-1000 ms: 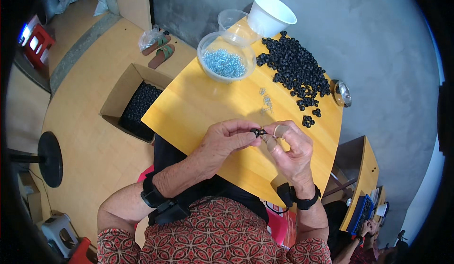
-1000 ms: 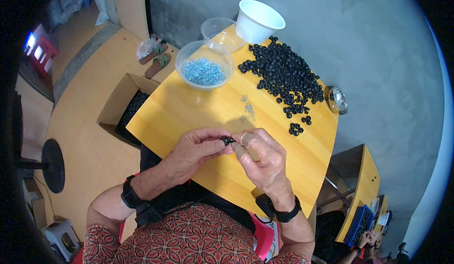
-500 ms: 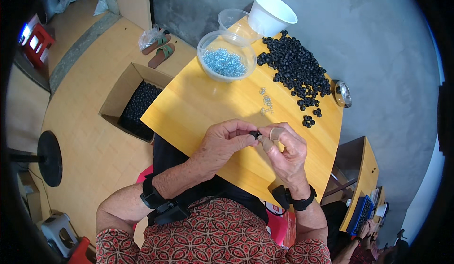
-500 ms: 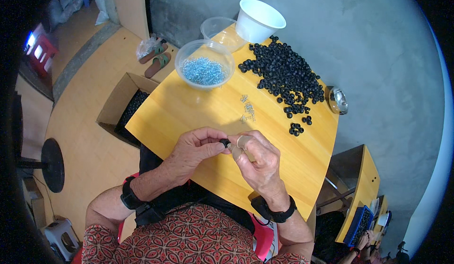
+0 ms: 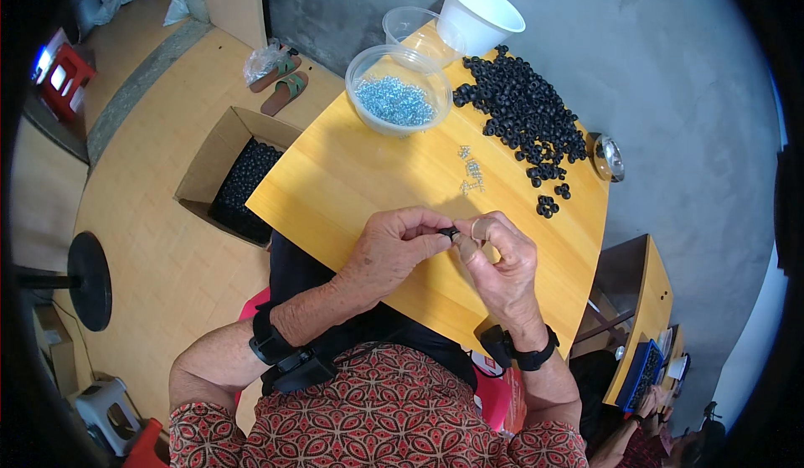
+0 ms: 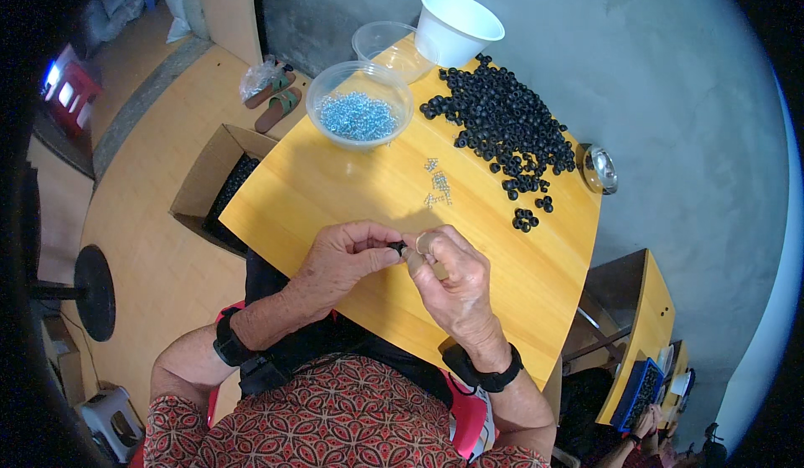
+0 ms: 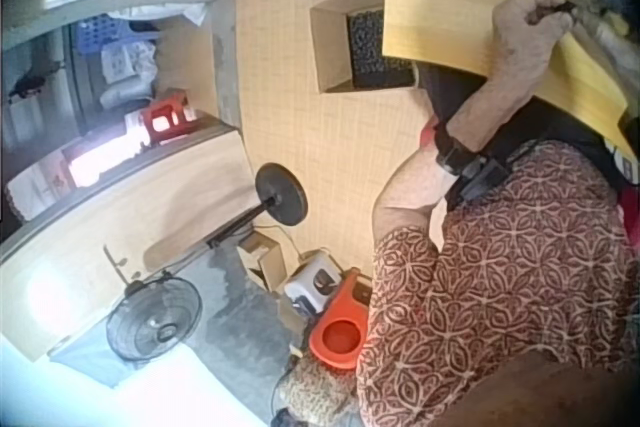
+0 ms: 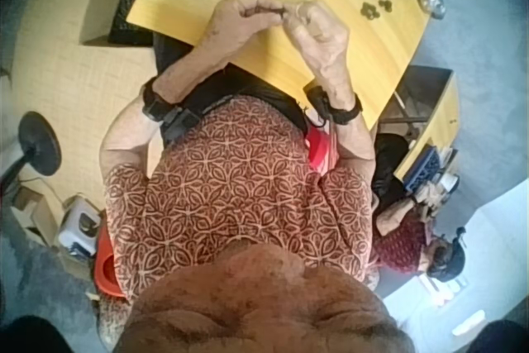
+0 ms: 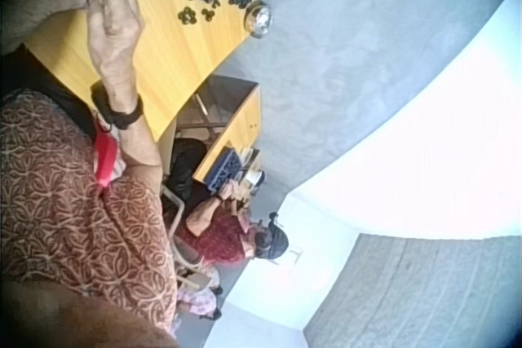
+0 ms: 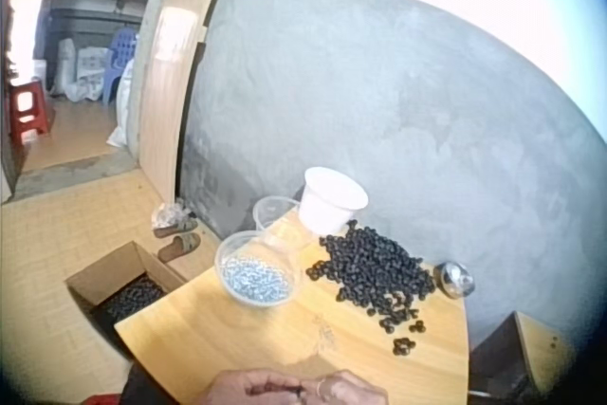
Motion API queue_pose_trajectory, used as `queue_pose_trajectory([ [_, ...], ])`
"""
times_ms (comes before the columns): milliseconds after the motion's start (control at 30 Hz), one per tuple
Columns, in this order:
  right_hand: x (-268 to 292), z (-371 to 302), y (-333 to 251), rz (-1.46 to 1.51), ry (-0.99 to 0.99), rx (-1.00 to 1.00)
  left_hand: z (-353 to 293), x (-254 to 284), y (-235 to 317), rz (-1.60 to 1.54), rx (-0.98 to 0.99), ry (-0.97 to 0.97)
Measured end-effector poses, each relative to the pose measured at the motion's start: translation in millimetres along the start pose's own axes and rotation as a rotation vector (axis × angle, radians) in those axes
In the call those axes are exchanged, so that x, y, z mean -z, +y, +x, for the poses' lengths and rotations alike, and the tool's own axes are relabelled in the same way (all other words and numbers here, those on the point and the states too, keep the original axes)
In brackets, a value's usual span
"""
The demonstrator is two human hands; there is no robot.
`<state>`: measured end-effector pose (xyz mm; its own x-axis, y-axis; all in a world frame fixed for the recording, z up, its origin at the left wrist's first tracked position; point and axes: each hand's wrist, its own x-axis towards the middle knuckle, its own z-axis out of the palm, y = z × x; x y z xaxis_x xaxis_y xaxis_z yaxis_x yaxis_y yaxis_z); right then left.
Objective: Assembling small black plastic components by manually attaching metal clips.
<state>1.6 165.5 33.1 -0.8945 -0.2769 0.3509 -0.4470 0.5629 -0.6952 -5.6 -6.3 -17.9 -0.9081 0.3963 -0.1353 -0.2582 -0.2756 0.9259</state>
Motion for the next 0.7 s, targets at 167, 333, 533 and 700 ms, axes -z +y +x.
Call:
queue_pose_trajectory([
  [167, -1, -2, -2, -0.024, -0.022, -0.042, 0, 1, 4, -0.030, 0.003, 0.001],
  [333, 0, -1, -8, -0.024, -0.026, -0.040, 3, 1, 1, -0.247, 0.051, -0.018],
  [533, -3, -3, -12, -0.188, -0.015, 0.086, 1, 3, -1, -0.280, 0.038, -0.033],
  [700, -5, -5, -16, -0.053, -0.020, -0.079, 3, 4, -3, -0.256, 0.033, -0.044],
])
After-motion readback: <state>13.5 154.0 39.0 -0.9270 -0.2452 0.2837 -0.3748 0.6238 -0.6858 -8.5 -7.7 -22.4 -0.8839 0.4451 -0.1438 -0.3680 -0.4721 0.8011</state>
